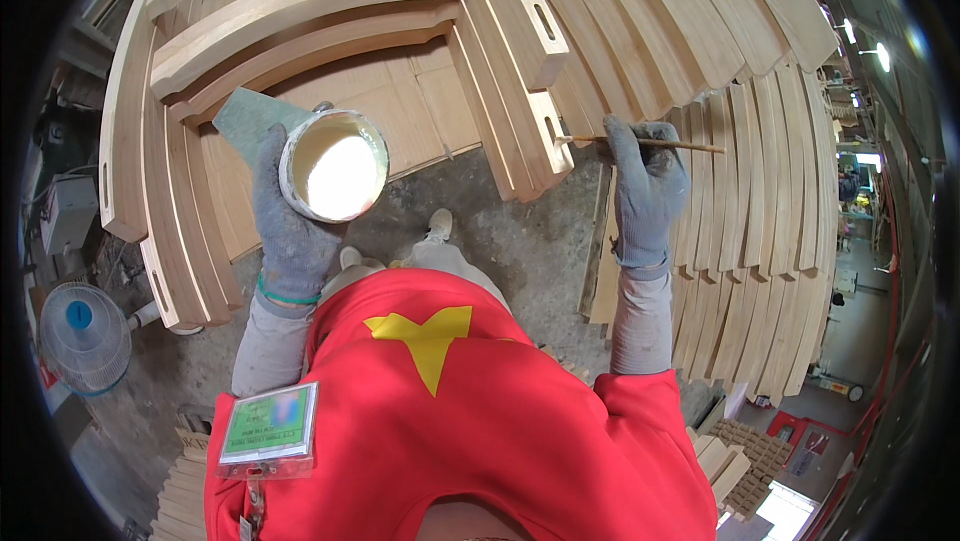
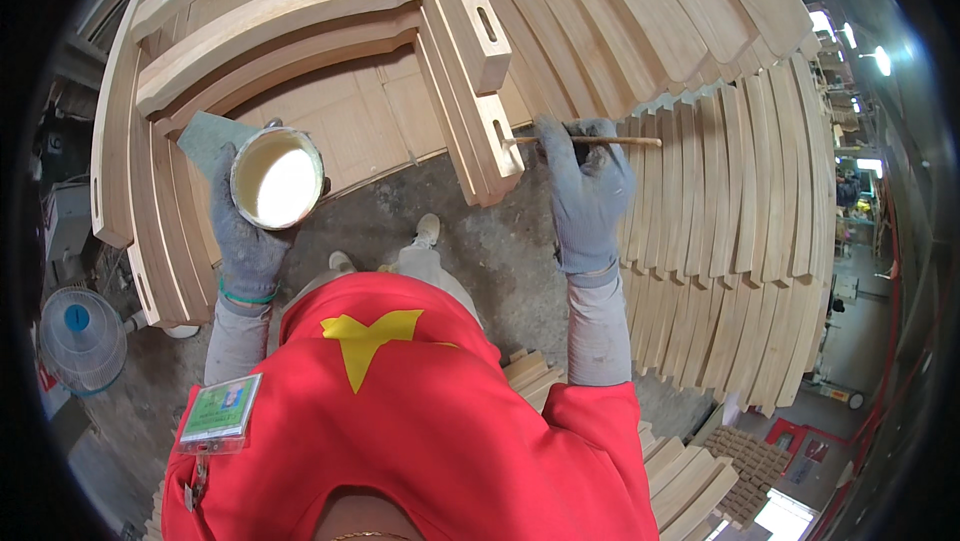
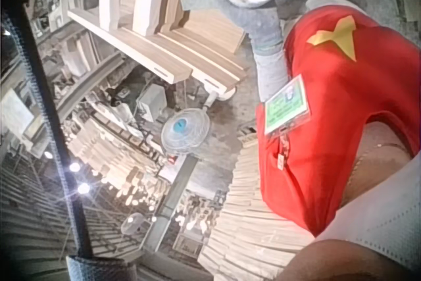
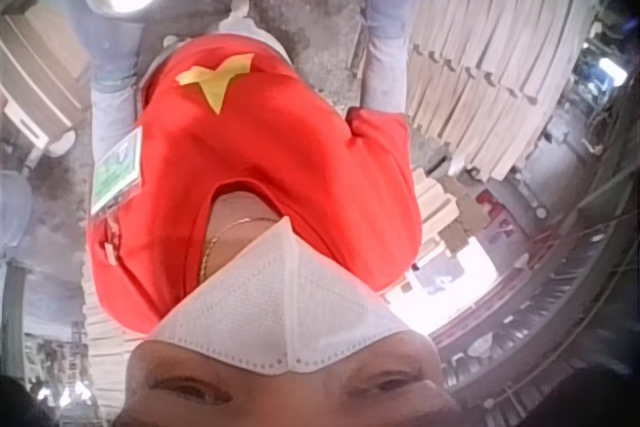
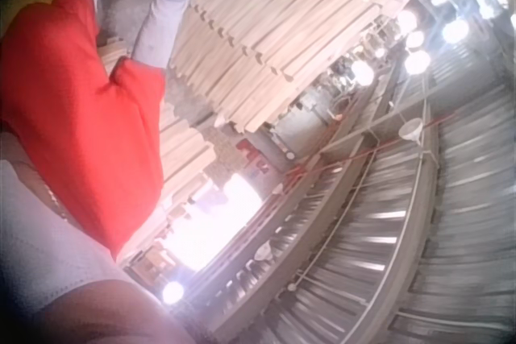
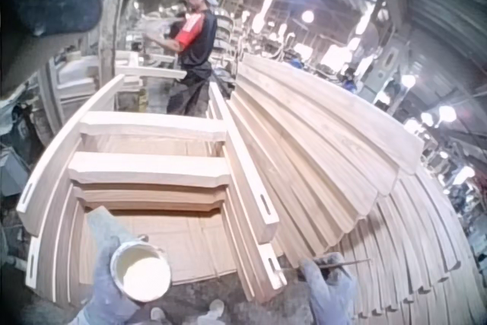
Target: The person applies a white finish to wooden chair frames using a brush and a small container. They repeatedly dip the brush into the container and paint the edges and surfaces of the frames, then place the finished pieces onto a stack.
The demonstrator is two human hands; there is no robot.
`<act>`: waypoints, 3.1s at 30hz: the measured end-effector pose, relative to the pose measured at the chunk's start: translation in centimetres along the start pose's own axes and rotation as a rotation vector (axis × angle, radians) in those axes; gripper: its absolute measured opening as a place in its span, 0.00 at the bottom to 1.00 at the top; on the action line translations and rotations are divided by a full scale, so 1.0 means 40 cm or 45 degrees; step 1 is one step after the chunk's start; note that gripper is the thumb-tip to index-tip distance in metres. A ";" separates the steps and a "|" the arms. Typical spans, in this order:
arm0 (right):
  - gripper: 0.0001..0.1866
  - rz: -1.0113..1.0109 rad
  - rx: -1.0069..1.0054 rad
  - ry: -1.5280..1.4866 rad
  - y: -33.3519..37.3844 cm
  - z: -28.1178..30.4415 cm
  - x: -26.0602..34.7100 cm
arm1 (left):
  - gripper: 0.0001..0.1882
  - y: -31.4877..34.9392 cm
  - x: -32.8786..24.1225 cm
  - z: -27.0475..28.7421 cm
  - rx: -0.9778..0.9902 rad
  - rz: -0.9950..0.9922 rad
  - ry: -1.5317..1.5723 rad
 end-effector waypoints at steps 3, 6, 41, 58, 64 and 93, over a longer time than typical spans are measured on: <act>0.07 -0.003 0.025 0.033 -0.017 -0.010 -0.017 | 0.27 0.004 -0.004 0.002 -0.033 -0.020 -0.020; 0.08 0.036 0.036 0.085 -0.030 -0.016 -0.016 | 0.25 0.010 -0.011 0.009 -0.017 -0.054 -0.062; 0.13 0.469 0.415 0.914 -0.027 -0.047 -0.057 | 0.24 0.039 -0.051 -0.030 0.127 -0.165 -0.236; 0.10 0.494 0.300 0.790 -0.071 -0.065 -0.059 | 0.29 0.028 -0.040 -0.021 -0.159 -0.012 -0.183; 0.07 -0.030 0.277 0.221 0.001 0.000 -0.023 | 0.29 0.043 -0.076 0.037 -0.070 -0.191 -0.847; 0.06 0.319 1.284 -1.184 0.172 -0.495 0.432 | 0.22 0.358 -0.342 -0.101 -0.299 -0.804 0.114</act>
Point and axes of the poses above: each hand's wrist, its own y-axis away from the middle knuckle, its own z-axis out of the back of the hand, x = y × z, the point moved 4 cm from there along -y, towards the middle knuckle, and after that the axes turned 3 degrees about x, right-handed, at the moved point
